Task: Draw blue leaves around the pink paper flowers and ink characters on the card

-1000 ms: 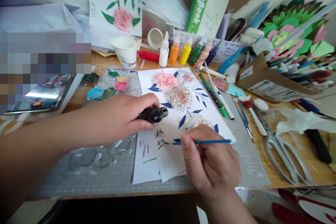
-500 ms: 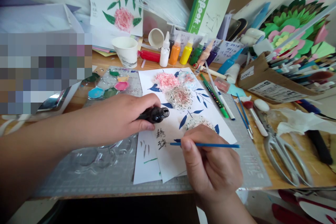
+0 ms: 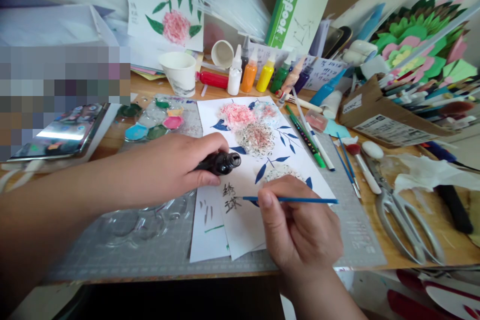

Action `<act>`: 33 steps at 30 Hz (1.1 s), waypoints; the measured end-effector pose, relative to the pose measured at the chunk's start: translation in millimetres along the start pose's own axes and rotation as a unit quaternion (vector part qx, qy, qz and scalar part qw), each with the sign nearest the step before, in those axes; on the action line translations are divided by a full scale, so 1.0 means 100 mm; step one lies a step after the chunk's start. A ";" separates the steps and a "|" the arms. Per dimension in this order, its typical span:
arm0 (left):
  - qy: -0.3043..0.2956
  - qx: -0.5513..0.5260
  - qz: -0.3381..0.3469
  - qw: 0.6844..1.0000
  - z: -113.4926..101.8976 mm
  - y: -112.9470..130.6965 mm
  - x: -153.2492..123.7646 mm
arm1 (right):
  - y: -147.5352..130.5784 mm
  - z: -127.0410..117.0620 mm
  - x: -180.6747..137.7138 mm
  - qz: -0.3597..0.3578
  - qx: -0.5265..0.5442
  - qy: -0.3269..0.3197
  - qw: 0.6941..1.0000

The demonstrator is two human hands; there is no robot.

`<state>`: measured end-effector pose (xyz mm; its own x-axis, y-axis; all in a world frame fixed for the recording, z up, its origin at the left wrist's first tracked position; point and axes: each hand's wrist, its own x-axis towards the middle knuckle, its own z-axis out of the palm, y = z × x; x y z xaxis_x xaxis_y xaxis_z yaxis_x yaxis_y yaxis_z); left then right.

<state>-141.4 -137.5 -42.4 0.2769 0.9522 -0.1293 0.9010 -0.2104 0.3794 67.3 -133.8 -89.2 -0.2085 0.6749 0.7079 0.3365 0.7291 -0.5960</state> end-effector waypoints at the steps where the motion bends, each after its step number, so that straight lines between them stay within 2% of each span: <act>1: 0.002 0.001 0.001 1.000 0.00 0.00 0.00 | 0.01 -0.01 -0.01 0.000 0.001 -0.011 1.000; 5: 0.004 0.003 0.001 1.000 0.00 0.00 -0.01 | 0.03 -0.03 -0.02 0.000 -0.018 -0.027 0.999; 10: -0.005 -0.005 0.002 1.000 -0.01 0.00 -0.01 | -0.03 -0.04 0.03 -0.021 -0.021 0.033 0.999; 16: -0.006 -0.013 0.000 1.000 0.00 -0.03 0.00 | -0.08 -0.05 -0.02 -0.032 -0.020 0.038 0.999; 18: -0.001 -0.012 0.006 1.000 0.01 -0.03 -0.01 | -0.06 -0.02 -0.02 -0.032 -0.015 0.082 0.996; 22: 0.000 -0.016 0.012 1.000 0.01 -0.02 -0.04 | -0.03 0.06 0.08 -0.043 0.008 0.248 0.968; 24: -0.004 -0.029 0.017 0.999 0.00 -0.02 -0.05 | -0.04 0.06 0.16 -0.032 0.003 0.276 0.961; 28: -0.022 -0.037 0.010 0.999 -0.03 -0.01 -0.06 | -0.10 0.05 0.25 -0.015 0.031 0.288 0.957; 33: -0.030 -0.039 0.017 0.999 -0.04 -0.01 -0.05 | -0.15 0.07 0.26 -0.020 0.005 0.213 0.977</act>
<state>-144.7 -141.6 -38.2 0.3289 0.9293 -0.1682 0.8622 -0.2229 0.4550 50.6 -126.9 -64.3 0.1798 0.5396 0.8225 0.3272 0.7557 -0.5674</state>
